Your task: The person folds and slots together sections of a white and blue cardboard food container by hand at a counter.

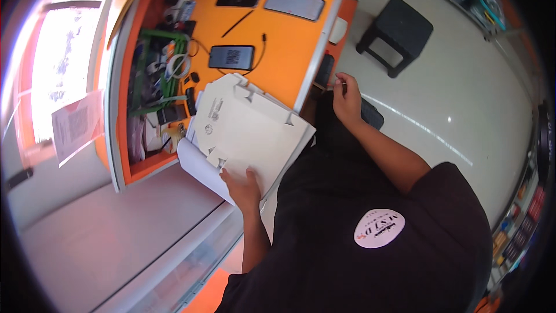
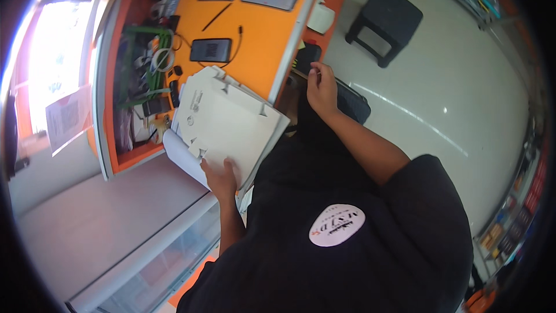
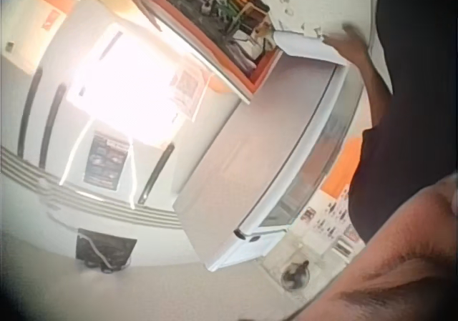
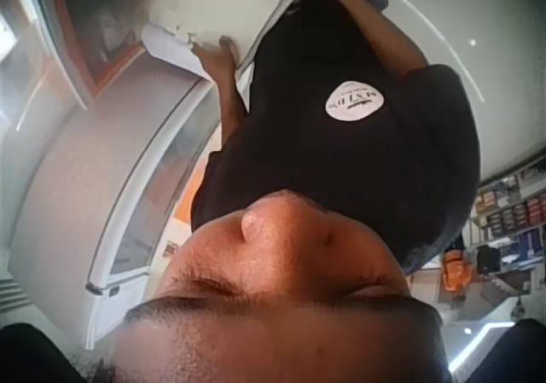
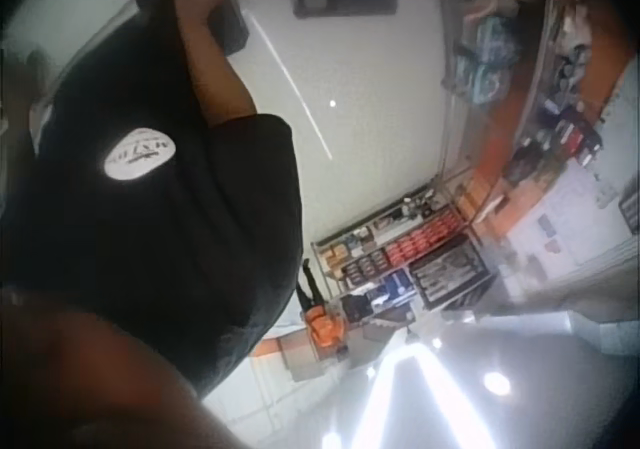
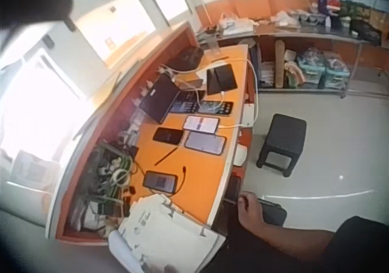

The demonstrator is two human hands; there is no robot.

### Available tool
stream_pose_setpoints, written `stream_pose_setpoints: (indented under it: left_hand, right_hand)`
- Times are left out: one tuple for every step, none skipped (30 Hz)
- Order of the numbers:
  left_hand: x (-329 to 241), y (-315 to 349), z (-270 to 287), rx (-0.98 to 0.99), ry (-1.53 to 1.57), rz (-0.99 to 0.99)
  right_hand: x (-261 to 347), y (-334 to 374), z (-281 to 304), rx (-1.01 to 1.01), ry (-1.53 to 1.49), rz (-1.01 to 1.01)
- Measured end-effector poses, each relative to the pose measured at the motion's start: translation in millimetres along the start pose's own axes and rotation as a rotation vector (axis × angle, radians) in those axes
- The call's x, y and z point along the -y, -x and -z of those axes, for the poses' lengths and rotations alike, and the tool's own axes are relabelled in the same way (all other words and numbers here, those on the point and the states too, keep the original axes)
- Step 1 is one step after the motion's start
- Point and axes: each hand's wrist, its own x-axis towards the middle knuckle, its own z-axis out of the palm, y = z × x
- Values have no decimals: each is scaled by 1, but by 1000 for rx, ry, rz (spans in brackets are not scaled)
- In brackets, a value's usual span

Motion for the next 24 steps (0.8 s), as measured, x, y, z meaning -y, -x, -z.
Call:
stream_pose_setpoints:
  left_hand:
    - [5, 0, -5, -31, -62, -36]
    - [0, 2, -3, 10, 4, -21]
    - [-1, 3, -4, 22, -2, -36]
    - [0, 4, -6, 34, -9, -49]
    - [1, 6, -8, 47, -16, -61]
    - [14, 7, -16, 27, 19, -90]
    - [17, 8, -19, 33, 36, -96]
    - [20, 15, -22, 39, 51, -100]
    - [18, 12, -25, 24, 72, -113]
    - [18, 11, -26, 33, 95, -105]
    - [17, 12, -26, 51, 115, -94]
    - [8, 14, -21, 65, 151, -69]
    - [10, 15, -23, 62, 162, -69]
    - [12, 14, -23, 58, 171, -73]
    - [14, 16, -25, 67, 179, -79]
    - [16, 17, -26, 74, 179, -73]
    - [18, 17, -26, 83, 177, -70]
    - [19, 17, -26, 94, 172, -69]
    - [19, 17, -25, 111, 167, -73]
    - [20, 16, -23, 129, 160, -78]
    - [20, 15, -22, 146, 154, -80]
    - [21, 15, -21, 165, 131, -80]
    - [21, 15, -20, 183, 108, -82]
    - [21, 14, -18, 202, 87, -84]
  right_hand:
    - [28, 4, 5, 87, 2, 82]
    - [47, 9, 9, 166, 7, 162]
    - [61, 13, 5, 271, 112, 271]
    - [74, 19, -3, 376, 221, 380]
    - [83, 26, -8, 479, 332, 490]
    - [88, 36, -12, 538, 439, 518]
    - [97, 42, -20, 582, 537, 564]
    - [104, 51, -27, 623, 635, 611]
    - [104, 54, -32, 644, 647, 583]
    - [107, 57, -35, 628, 683, 589]
    - [107, 60, -37, 604, 757, 638]
    - [109, 61, -37, 563, 765, 699]
    - [109, 63, -36, 580, 742, 717]
    - [110, 63, -37, 595, 718, 733]
    - [113, 63, -38, 610, 702, 738]
    - [120, 62, -39, 588, 633, 746]
    - [123, 59, -42, 641, 617, 688]
    - [123, 55, -45, 691, 600, 624]
    - [123, 51, -48, 738, 583, 559]
    - [122, 48, -50, 732, 543, 507]
    - [124, 47, -52, 729, 501, 455]
    - [126, 45, -54, 725, 460, 402]
    - [129, 43, -55, 737, 469, 360]
    - [138, 41, -53, 748, 479, 317]
